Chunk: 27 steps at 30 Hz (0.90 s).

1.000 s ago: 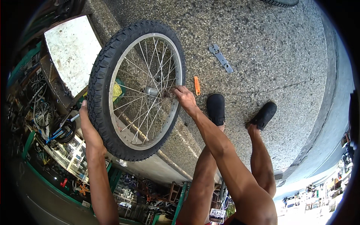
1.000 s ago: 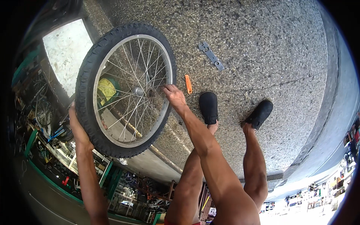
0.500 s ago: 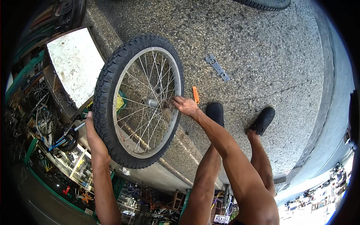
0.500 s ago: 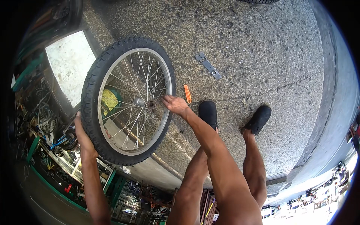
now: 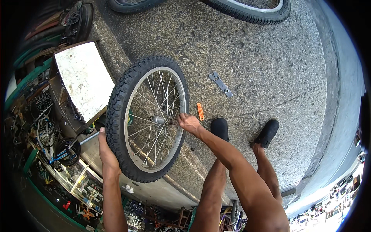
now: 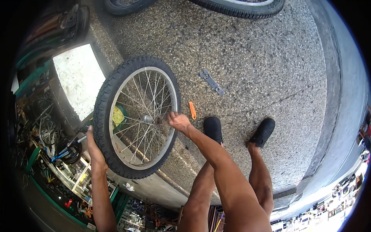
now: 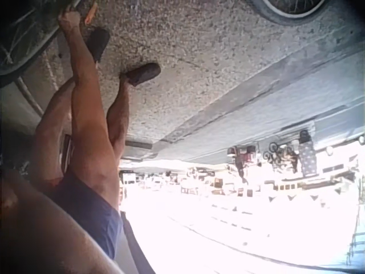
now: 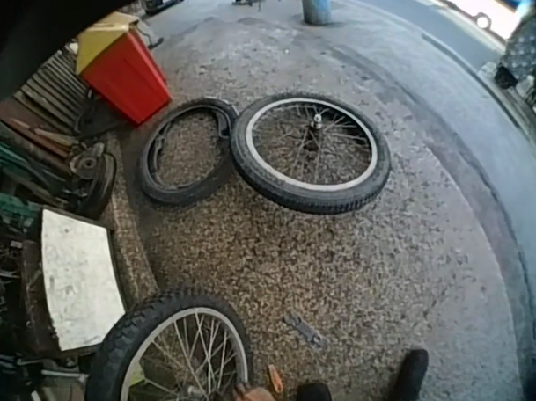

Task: Inflating and repairing bicycle wheels at a repair station.

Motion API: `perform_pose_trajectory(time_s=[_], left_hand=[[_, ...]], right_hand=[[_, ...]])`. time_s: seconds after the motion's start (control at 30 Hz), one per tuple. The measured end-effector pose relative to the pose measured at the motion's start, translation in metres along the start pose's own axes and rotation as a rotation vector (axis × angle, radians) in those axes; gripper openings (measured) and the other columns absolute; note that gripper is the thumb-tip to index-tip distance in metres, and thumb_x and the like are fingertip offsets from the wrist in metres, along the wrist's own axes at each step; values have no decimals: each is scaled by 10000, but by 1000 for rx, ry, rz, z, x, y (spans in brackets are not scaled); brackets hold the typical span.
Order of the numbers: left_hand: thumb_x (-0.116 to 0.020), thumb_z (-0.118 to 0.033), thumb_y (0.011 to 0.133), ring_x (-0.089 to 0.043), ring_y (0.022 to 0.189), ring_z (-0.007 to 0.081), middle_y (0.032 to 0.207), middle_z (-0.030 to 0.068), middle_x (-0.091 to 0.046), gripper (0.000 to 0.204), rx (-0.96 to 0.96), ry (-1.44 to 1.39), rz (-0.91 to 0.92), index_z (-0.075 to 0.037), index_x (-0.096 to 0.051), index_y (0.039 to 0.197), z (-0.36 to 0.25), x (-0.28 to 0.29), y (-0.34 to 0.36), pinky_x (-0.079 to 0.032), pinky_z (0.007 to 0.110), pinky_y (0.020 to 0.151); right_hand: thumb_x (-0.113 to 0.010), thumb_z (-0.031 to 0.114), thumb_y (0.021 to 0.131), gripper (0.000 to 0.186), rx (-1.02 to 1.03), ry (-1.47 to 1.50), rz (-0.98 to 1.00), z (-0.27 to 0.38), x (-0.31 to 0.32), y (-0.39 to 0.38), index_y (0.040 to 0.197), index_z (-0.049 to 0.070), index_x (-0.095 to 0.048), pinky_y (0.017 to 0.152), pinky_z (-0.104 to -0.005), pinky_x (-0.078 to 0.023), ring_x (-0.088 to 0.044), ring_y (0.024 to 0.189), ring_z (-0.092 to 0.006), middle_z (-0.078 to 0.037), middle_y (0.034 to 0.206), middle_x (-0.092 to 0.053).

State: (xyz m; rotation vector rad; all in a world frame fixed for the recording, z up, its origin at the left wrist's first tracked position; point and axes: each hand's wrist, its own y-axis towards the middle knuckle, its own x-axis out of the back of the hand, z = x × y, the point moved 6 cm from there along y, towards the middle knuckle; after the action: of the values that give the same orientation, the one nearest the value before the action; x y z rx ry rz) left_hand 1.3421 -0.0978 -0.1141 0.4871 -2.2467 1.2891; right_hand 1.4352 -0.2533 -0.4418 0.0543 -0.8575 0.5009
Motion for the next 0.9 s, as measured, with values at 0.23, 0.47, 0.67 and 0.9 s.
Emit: perform_pose_trajectory(time_s=[0.23,0.47,0.67,0.9], left_hand=[[-403,-546,1010,-582,563,146,795,32,-638,520,-80,-2,-8,-88,-644,1056,-1,-5,7,-456,282,504],[-376,-482,1039,-628,836,108,1062,26,-701,534,-99,-13,72,-55,-652,1203,-2,-7,3,-462,235,733],[-382,-495,1039,-619,812,97,1046,3,-698,517,-134,19,12,-83,-656,1189,0,-12,-2,-448,225,696],[-342,-409,1056,-623,959,143,1147,78,-679,547,-102,-24,124,28,-628,1221,5,-20,-12,-465,266,853]], right_hand=[[-550,99,888,183,190,-26,95,-11,-9,0,1018,5,-639,553,-343,-550,-639,746,-243,-116,889,-608],[-546,110,893,175,81,-95,-14,6,-13,5,978,-11,-641,542,-362,-526,-631,693,-255,-133,860,-617],[-537,117,892,179,-22,-138,-43,7,-7,10,889,-23,-649,494,-390,-511,-618,580,-268,-132,762,-633],[-555,136,876,161,-29,18,155,1,-3,13,868,11,-656,523,-414,-521,-641,618,-298,-132,786,-658]])
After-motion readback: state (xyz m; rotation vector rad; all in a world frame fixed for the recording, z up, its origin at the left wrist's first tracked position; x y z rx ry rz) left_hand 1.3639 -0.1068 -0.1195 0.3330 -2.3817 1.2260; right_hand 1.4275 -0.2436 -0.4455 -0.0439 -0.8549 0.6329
